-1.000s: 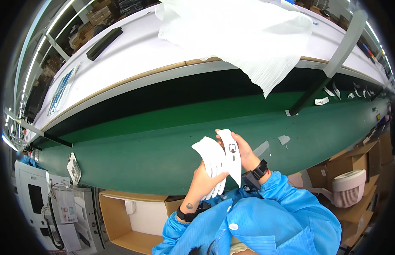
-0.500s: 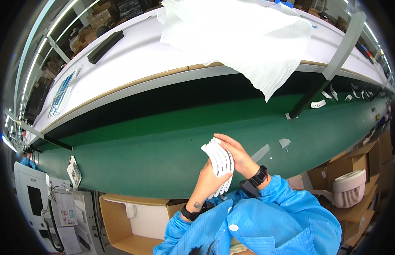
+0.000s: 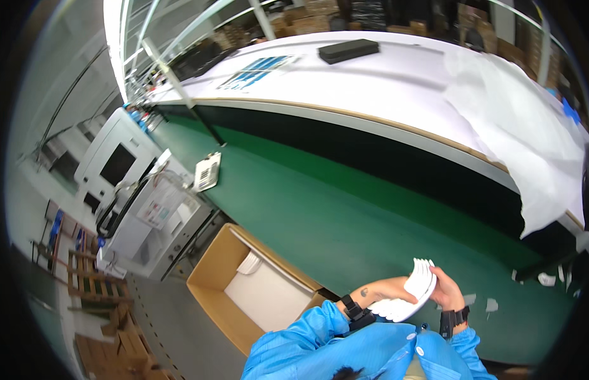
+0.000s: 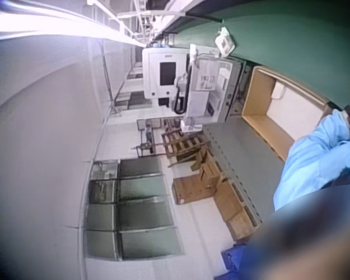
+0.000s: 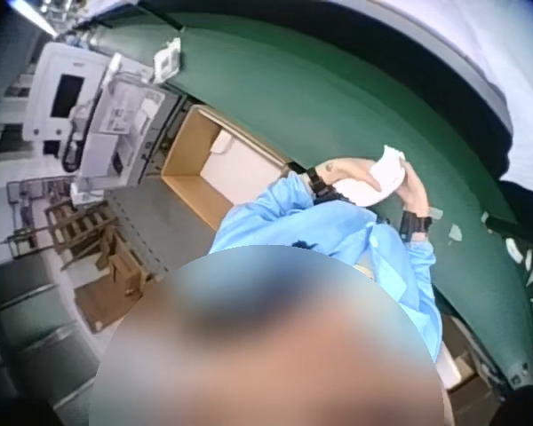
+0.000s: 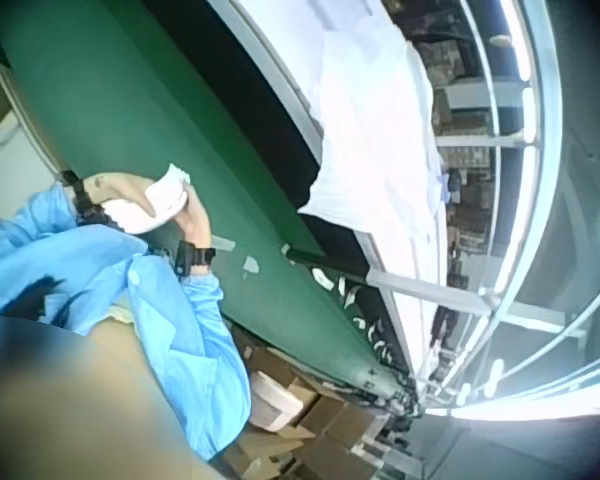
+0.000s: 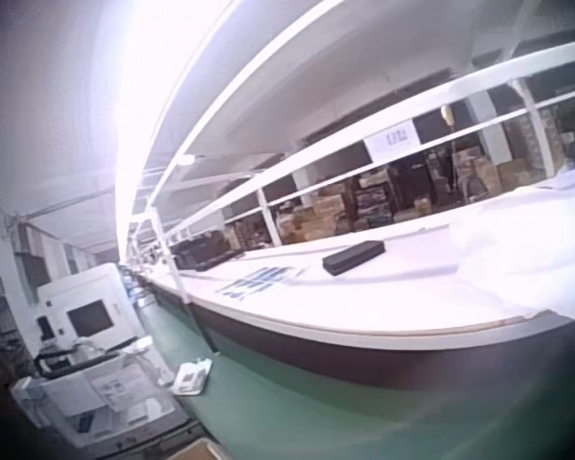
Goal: Packing curved plastic components into boxes at a manufacturing assembly line.
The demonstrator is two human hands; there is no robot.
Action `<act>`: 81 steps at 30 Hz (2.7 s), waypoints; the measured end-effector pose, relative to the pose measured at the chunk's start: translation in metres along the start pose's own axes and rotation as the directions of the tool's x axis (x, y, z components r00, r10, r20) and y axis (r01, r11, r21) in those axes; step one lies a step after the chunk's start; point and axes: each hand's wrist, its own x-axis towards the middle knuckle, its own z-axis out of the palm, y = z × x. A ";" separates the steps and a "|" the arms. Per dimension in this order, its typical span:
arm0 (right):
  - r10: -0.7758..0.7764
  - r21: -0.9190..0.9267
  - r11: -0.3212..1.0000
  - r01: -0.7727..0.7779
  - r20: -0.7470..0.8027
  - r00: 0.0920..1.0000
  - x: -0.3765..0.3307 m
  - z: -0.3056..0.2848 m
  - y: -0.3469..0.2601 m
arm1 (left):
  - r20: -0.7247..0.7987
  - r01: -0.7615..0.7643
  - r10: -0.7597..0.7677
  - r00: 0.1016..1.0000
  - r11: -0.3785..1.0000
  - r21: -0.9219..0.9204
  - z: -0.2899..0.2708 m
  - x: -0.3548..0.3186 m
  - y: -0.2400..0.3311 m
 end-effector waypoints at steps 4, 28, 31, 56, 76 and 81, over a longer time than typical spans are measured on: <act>0.107 -0.088 0.990 -0.108 -0.013 0.994 0.015 0.015 0.008 | -0.063 -0.028 0.029 0.998 0.999 0.020 0.001 -0.018 -0.006; 0.037 -0.300 0.953 -0.048 -0.042 0.998 0.060 0.106 0.079 | -0.794 0.557 0.437 0.422 0.566 0.608 0.021 -0.088 -0.026; 0.103 -0.255 0.963 -0.083 0.064 0.993 0.062 0.108 0.091 | -0.819 0.456 0.300 0.489 0.713 0.533 0.012 -0.106 -0.027; -0.399 -0.824 -0.539 0.176 0.434 0.807 0.180 0.017 0.154 | -0.981 0.830 0.093 -0.169 0.550 -0.091 -0.180 -0.456 -0.205; -0.473 -0.669 -0.729 -0.147 0.337 0.814 0.195 0.024 0.216 | -0.980 0.853 0.182 0.073 0.498 0.156 -0.425 -0.448 -0.317; -0.473 -0.656 -0.739 -0.153 0.343 0.811 0.197 0.021 0.215 | -0.958 0.795 0.287 0.020 0.576 0.189 -0.418 -0.437 -0.334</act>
